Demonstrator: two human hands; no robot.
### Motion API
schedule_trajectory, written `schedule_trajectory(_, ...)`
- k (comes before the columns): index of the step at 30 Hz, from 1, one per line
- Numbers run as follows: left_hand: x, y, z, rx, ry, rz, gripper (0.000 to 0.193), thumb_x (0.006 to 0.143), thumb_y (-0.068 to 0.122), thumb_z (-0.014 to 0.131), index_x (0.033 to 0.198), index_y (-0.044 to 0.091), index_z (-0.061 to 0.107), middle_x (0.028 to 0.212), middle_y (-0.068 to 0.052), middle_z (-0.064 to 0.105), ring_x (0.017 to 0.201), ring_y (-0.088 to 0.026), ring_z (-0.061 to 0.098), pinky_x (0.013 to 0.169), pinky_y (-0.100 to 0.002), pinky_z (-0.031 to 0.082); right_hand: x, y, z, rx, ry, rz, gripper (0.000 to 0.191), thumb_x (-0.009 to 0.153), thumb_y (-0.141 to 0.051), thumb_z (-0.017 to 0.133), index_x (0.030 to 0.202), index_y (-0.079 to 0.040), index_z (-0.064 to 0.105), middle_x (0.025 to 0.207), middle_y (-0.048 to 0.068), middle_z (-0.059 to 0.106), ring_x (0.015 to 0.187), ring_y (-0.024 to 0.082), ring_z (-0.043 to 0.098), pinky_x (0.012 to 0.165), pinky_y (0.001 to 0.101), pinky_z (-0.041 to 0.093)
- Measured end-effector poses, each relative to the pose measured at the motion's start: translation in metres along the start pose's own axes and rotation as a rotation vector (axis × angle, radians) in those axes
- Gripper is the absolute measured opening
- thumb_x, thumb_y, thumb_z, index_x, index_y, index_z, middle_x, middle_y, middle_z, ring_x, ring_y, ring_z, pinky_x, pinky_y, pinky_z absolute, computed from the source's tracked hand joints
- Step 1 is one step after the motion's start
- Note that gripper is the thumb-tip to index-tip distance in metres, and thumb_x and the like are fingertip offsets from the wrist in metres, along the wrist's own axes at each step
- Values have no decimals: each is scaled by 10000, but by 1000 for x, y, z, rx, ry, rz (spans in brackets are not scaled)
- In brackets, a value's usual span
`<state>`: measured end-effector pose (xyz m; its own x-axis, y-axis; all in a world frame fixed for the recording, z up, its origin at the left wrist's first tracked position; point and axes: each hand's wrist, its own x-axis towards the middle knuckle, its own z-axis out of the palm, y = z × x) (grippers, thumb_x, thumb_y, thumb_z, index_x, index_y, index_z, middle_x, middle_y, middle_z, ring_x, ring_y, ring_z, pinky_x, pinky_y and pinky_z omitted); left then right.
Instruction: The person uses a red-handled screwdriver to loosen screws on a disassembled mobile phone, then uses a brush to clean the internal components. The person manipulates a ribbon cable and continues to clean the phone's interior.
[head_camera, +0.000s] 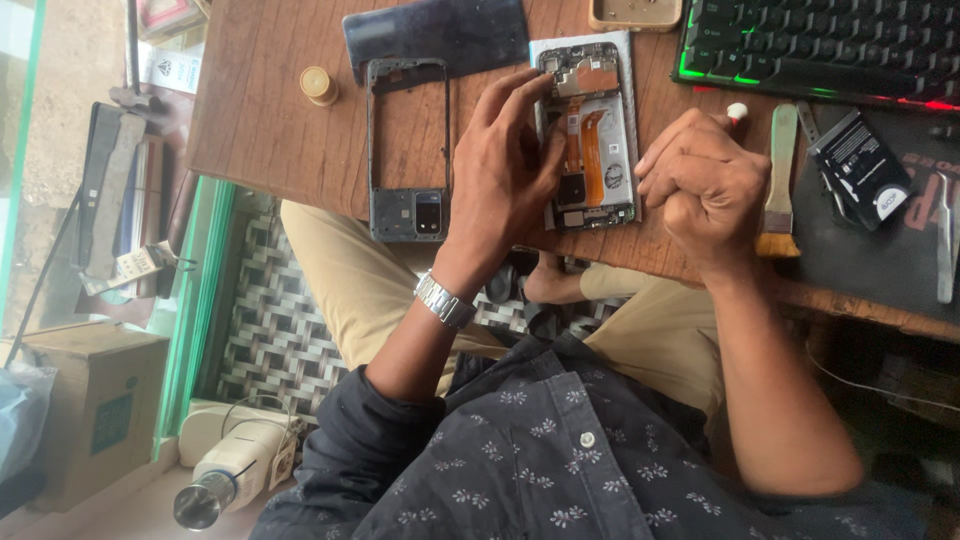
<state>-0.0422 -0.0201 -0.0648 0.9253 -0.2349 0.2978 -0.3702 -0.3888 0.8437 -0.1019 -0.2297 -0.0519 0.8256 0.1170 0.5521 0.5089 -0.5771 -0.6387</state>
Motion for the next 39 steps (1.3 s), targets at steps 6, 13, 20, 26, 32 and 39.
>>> schedule_trajectory(6, -1, 2, -4, -83, 62, 6, 452, 999, 170, 725, 1421, 90, 584, 1389, -87, 619, 842, -137, 663, 776, -288, 612, 1, -2, 2, 3, 2, 33, 212, 725, 147, 471, 630, -5, 583, 663, 67, 608, 782, 181, 689, 714, 260, 521)
schedule_trajectory(13, -6, -1, -12, -207, 97, 163, 643, 967, -25, 613, 1561, 157, 448, 1529, -101, 483, 1331, -228, 590, 1123, -324, 553, 2, -4, 1, 1, 0, 22, 194, 719, 131, 462, 636, 2, 582, 675, 76, 618, 794, 192, 690, 752, 286, 512)
schedule_trajectory(20, -9, -10, -9, -88, 121, 188, 787, 896, -221, 400, 1521, 243, 509, 1610, -51, 446, 1407, -246, 516, 1255, -338, 495, 2, -2, 1, -17, -14, 28, 208, 731, 142, 462, 636, 0, 580, 679, 73, 624, 799, 185, 695, 717, 260, 525)
schedule_trajectory(26, -7, -11, -10, -112, 98, 185, 546, 891, -160, 519, 1297, 160, 694, 1606, -88, 449, 1471, -251, 474, 1256, -373, 433, 2, -1, 2, -24, 1, 6, 231, 734, 167, 460, 634, -3, 581, 678, 72, 633, 802, 187, 696, 766, 278, 517)
schedule_trajectory(32, -6, -11, -13, -80, 62, 216, 204, 743, -90, 667, 601, 57, 686, 1525, -66, 566, 1533, -310, 407, 1261, -397, 434, 3, -2, 1, -20, -3, 39, 232, 740, 164, 465, 636, -5, 584, 690, 71, 636, 811, 181, 702, 742, 235, 519)
schedule_trajectory(39, -5, -13, -9, -79, 56, 220, 198, 746, -91, 668, 621, 60, 696, 1525, -44, 572, 1537, -310, 408, 1268, -404, 434, 3, -2, 1, -18, -2, 30, 217, 730, 163, 466, 641, 1, 580, 687, 75, 635, 809, 184, 703, 719, 255, 523)
